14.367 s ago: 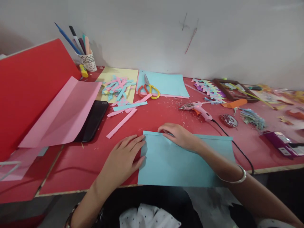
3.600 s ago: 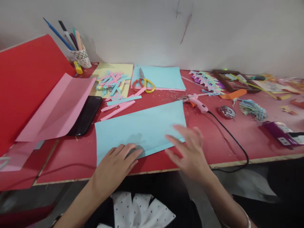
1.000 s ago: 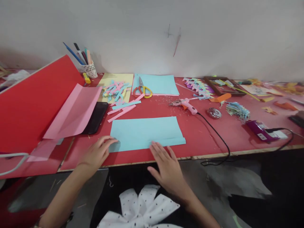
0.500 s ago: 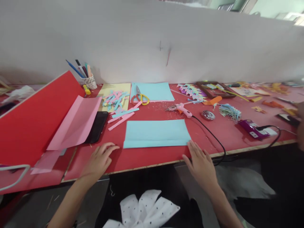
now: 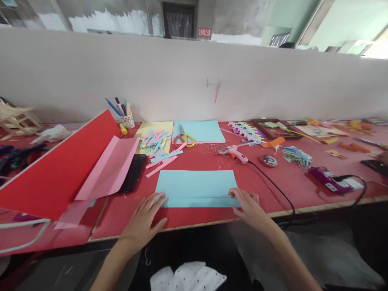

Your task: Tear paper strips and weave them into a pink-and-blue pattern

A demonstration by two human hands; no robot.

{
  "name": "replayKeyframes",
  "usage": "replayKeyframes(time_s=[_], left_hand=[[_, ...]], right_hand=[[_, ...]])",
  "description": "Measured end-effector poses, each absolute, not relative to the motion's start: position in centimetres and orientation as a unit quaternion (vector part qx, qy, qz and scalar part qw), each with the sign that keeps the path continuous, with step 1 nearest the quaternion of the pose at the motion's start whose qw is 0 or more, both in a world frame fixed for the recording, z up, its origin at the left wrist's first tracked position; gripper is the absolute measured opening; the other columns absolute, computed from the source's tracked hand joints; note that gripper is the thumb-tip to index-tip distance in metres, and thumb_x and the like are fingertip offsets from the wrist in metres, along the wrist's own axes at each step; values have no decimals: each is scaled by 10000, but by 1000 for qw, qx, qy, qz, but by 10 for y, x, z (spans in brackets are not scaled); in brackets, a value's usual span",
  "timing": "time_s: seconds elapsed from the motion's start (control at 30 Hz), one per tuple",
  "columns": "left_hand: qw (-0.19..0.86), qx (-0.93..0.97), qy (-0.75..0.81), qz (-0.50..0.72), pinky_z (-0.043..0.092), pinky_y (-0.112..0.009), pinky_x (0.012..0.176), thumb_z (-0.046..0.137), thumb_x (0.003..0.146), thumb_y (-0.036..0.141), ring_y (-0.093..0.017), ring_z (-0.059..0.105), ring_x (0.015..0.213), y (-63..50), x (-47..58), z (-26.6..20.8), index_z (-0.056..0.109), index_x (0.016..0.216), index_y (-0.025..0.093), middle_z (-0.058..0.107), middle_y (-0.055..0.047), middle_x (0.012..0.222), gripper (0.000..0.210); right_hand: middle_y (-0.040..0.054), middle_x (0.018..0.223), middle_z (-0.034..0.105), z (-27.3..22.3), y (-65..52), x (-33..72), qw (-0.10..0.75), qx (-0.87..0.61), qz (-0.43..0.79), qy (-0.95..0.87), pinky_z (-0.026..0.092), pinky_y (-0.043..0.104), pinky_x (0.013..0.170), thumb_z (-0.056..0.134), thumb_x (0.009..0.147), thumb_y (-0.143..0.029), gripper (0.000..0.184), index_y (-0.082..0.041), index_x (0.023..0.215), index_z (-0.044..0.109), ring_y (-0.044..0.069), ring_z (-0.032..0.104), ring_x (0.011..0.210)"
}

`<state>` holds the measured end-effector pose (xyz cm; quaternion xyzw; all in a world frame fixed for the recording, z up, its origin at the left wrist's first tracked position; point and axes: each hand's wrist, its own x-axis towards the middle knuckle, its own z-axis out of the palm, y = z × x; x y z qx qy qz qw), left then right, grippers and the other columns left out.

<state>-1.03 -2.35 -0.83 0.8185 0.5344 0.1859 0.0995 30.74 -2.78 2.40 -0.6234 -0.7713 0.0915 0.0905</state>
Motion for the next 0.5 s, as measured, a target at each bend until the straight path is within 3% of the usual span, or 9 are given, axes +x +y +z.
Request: replayKeyframes(time_s=[0.1, 0.23, 0.33, 0.43, 0.5], left_hand=[[146, 811, 546, 152, 406, -455, 936, 438, 776, 373, -256, 469, 1139, -28, -12, -12, 538, 1122, 234, 531, -80, 1223, 386], [262, 773, 547, 187, 431, -371, 919, 434, 779, 383, -211, 515, 1087, -41, -28, -6, 458, 1205, 228, 558, -72, 1173, 454], [322, 783, 496, 194, 449, -315, 890, 411, 802, 426, -185, 542, 1043, -43, -37, 9, 450, 1201, 229, 589, -61, 1113, 446], [280, 833, 442, 183, 405, -352, 943, 423, 795, 485, -214, 485, 1117, -32, -31, 29, 488, 1180, 211, 552, -90, 1180, 477], [226, 862, 427, 154, 371, -383, 976, 429, 799, 482, -231, 413, 1195, -24, -19, 38, 462, 1223, 216, 489, -98, 1271, 502]], right_hand=[[84, 943, 638, 35, -19, 307, 41, -605, 161, -779, 373, 347, 789, 369, 671, -42, 423, -170, 1039, 534, 176, 584, 845], [63, 843, 626, 46, -12, 304, 22, -581, 144, -801, 336, 329, 762, 370, 718, -37, 303, -187, 789, 623, 177, 557, 828], [73, 952, 596, 55, -4, 297, 68, -568, 80, -817, 324, 345, 759, 389, 760, -56, 288, -205, 754, 635, 195, 512, 882], [72, 1175, 494, 64, 17, 286, 146, -539, 39, -828, 319, 374, 808, 429, 773, -84, 254, -213, 737, 645, 217, 444, 991], [70, 1199, 456, 70, 41, 275, 203, -502, 39, -840, 307, 393, 861, 478, 756, -104, 207, -205, 708, 652, 228, 402, 1047]])
